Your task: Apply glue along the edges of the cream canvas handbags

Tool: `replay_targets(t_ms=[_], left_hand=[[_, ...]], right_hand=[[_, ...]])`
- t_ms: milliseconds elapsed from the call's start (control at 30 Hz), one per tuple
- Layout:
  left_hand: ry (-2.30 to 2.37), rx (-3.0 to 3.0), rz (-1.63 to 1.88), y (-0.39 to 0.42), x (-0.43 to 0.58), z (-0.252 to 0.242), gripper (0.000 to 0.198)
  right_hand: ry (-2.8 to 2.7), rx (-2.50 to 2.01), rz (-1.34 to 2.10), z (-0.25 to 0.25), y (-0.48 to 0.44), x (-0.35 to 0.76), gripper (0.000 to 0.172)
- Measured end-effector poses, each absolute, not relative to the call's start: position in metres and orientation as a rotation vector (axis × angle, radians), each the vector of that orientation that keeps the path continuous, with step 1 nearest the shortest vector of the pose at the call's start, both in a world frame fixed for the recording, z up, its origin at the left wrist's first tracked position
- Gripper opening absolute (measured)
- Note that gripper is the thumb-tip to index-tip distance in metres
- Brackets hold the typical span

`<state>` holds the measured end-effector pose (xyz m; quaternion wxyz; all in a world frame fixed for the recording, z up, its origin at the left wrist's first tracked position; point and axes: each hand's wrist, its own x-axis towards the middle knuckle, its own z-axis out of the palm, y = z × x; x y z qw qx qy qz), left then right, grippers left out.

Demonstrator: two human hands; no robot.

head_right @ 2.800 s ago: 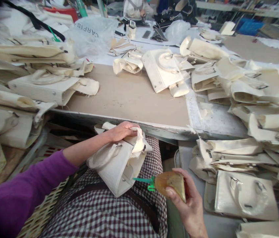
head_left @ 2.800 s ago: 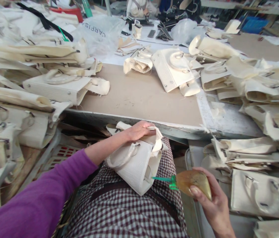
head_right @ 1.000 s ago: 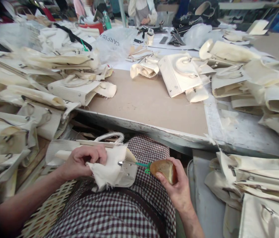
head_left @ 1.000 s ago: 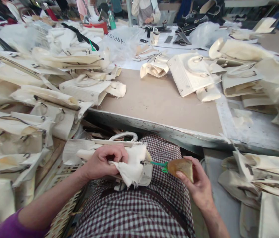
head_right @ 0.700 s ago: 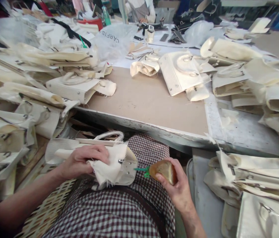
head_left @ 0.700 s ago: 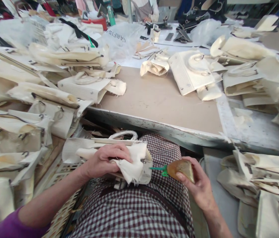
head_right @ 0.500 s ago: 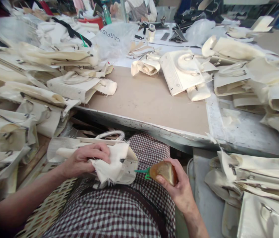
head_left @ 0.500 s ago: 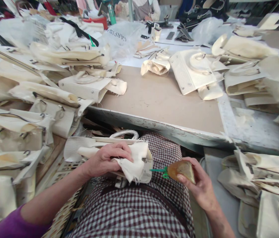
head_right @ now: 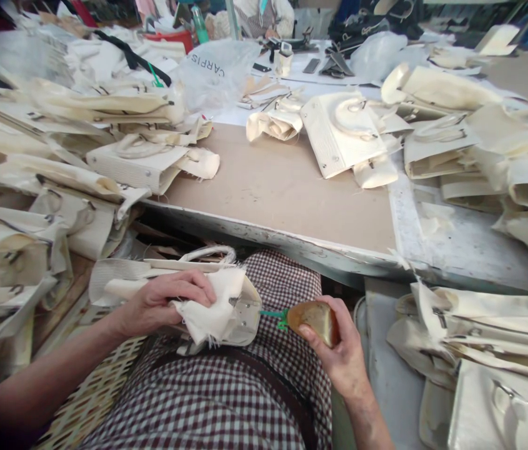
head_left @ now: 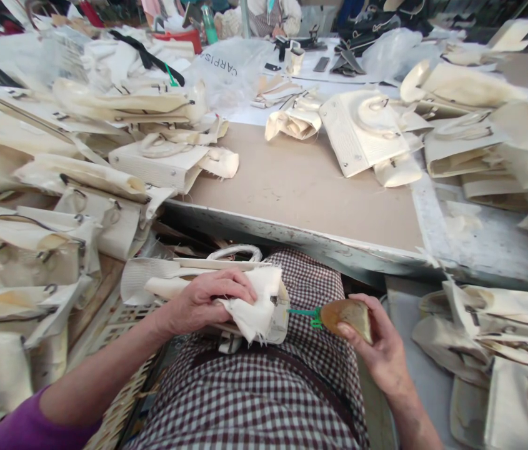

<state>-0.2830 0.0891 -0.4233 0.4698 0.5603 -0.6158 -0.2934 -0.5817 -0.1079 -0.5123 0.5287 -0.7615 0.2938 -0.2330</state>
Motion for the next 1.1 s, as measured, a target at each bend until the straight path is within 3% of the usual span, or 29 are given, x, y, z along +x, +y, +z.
replay_targets(t_ms=[433,633,933,1100], left_hand=[[-1.544,1.429,-0.735,0.092,-0.288,-0.43,0.007],[-1.423,1.626,-0.869,0.099,-0.292,-0.429,0.014],[-1.735,1.517,-0.638,0.093,-0.292,-0.421,0.022],[-1.684,1.572,-0.578,0.093,-0.298,-0.424,0.006]], right_hand=[[0.656,-1.803,-0.46,-0.506,-0.11,-0.586,0.038],[0.769,-1.659,-0.523,-0.513,-0.106,-0.582,0.041],[1.049,-1.518,-0.571,-0.529,-0.094,-0.579,0.052],[1.054,-1.477,-0.542,-0.526,-0.093,-0.579,0.054]])
